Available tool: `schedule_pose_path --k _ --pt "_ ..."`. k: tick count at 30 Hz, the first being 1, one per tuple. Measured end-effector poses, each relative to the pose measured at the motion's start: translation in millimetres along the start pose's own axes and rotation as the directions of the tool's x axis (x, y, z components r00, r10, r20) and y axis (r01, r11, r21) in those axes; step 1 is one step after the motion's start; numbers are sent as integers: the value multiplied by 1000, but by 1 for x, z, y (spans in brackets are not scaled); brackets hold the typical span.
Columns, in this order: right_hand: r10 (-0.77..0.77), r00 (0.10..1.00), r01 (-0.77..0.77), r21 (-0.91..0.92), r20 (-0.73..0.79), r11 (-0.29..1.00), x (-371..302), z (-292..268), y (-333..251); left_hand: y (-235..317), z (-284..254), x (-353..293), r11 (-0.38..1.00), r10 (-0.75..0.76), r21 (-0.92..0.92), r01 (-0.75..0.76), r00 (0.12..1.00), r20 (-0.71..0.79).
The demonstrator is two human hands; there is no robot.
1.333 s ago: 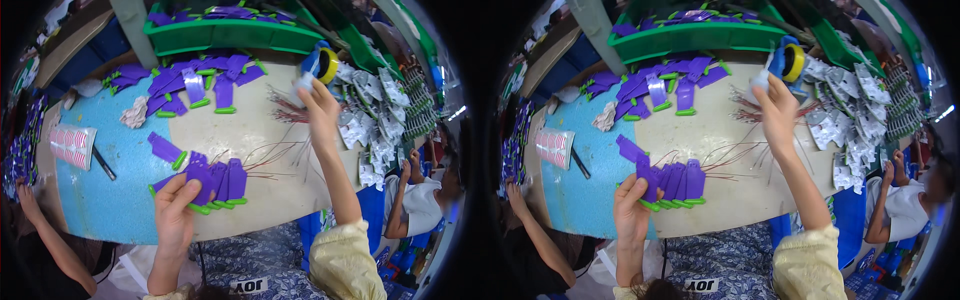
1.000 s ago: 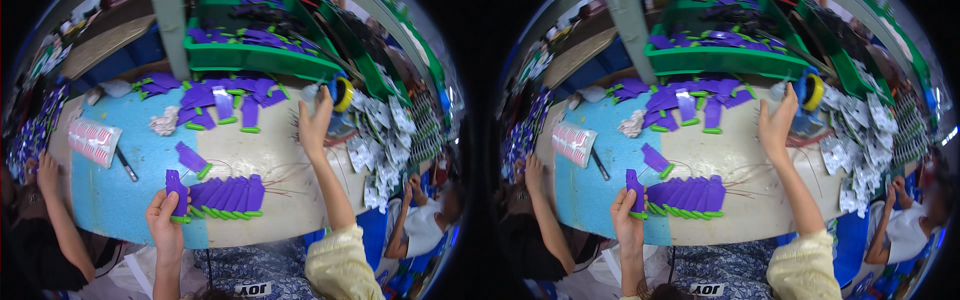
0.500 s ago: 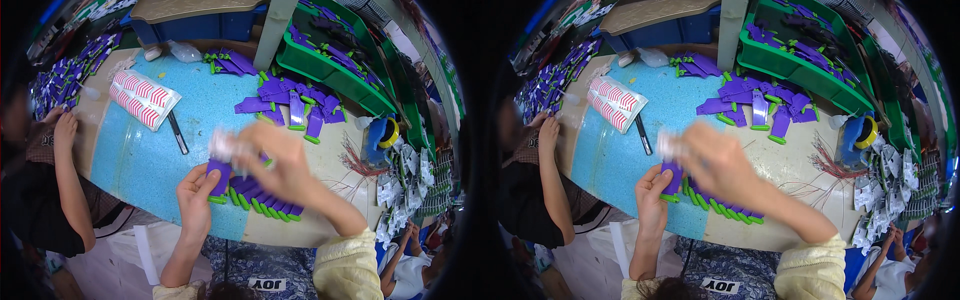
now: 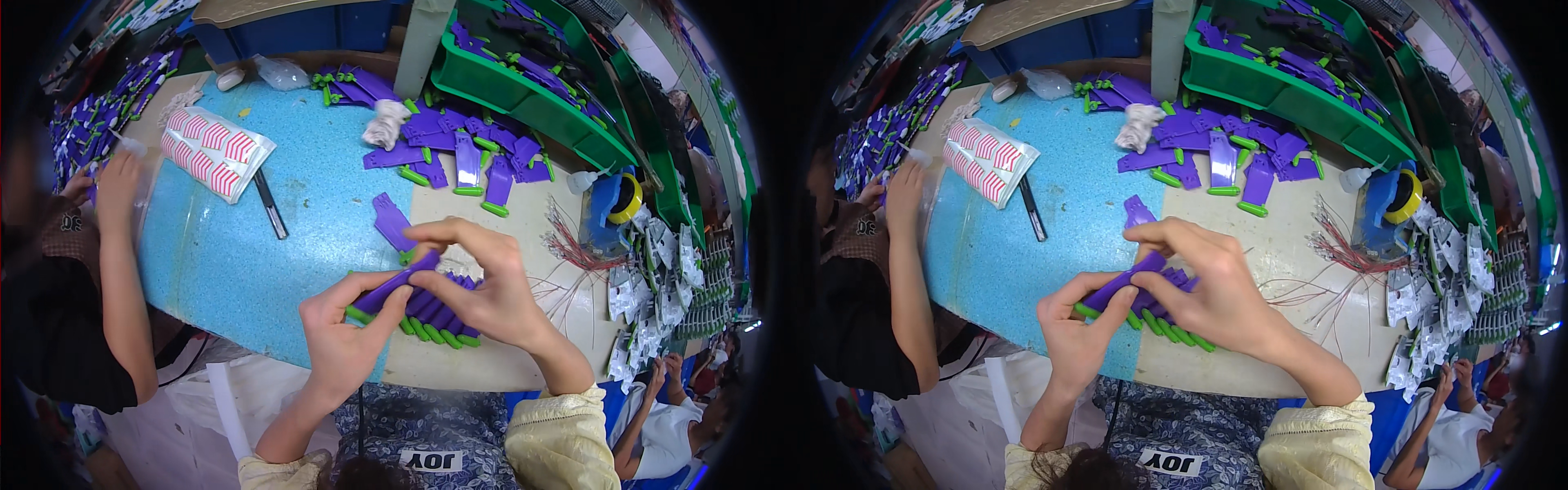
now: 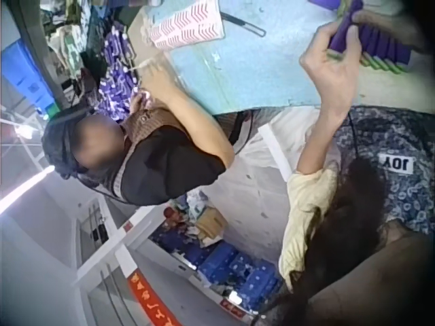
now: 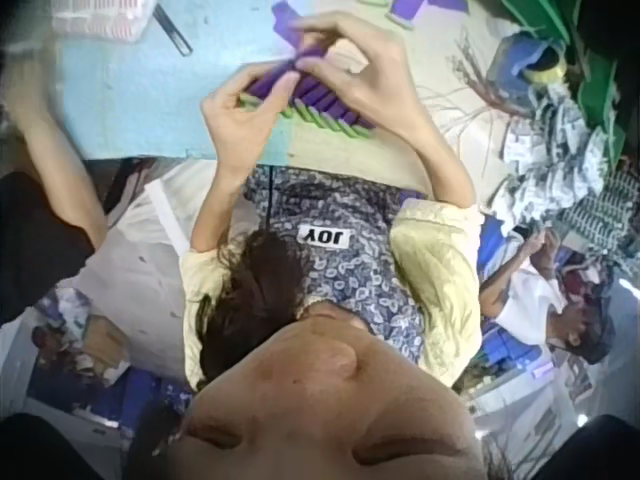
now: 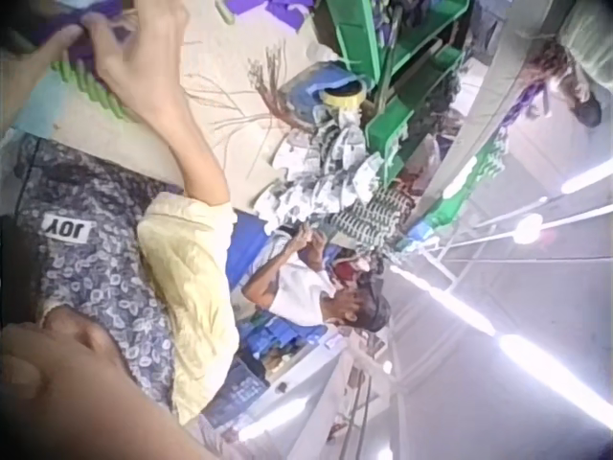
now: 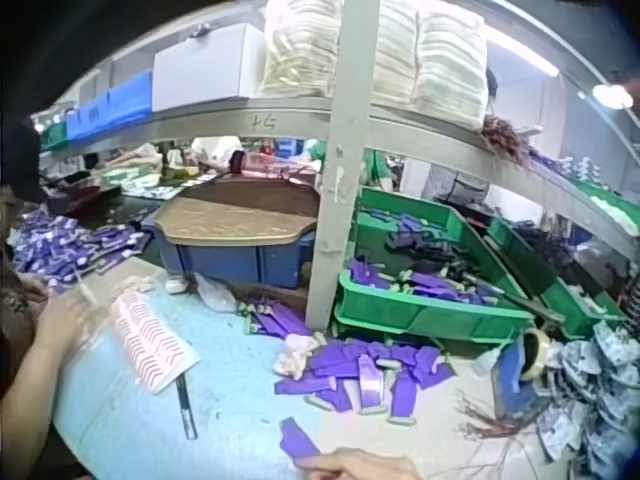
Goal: The person assembles purple and green plastic components by inserting red wires into the purple pieces. They use a squeeze bottle to apply a clear liquid to the parts before inserting the wires. The person handles the components one at a time, organizing them on the table and occasionally moving them into a green bin.
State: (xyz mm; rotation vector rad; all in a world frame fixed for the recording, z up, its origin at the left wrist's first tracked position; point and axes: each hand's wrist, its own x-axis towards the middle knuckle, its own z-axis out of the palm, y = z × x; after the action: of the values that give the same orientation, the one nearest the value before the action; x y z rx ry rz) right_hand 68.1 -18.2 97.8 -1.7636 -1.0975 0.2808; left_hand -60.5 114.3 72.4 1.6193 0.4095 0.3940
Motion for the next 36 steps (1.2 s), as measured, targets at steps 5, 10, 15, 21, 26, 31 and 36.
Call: schedule_pose_path --k 5,10,15,21,26,31,36 --pt "104 992 -95 125 -71 988 -30 -13 -8 -2 17 -8 981 190 49 -190 982 8" --pt "201 961 -130 331 -190 934 -56 -13 -8 4 39 -15 883 448 164 -440 894 -15" --pt "206 954 -87 459 -217 884 -75 -19 -9 6 49 -23 906 409 104 -410 912 36" --pt "243 932 -77 510 -267 857 -94 -24 -8 5 59 -27 940 339 -24 -339 933 117" --pt "175 917 8 454 -359 891 -105 -21 -7 6 76 -35 883 459 68 -463 886 71" --pt "102 893 82 382 -438 921 -113 -21 -3 8 83 -37 882 456 85 -464 885 97" --pt "165 886 1 357 -433 934 -123 -31 -4 7 81 -35 978 110 -196 -67 970 218"
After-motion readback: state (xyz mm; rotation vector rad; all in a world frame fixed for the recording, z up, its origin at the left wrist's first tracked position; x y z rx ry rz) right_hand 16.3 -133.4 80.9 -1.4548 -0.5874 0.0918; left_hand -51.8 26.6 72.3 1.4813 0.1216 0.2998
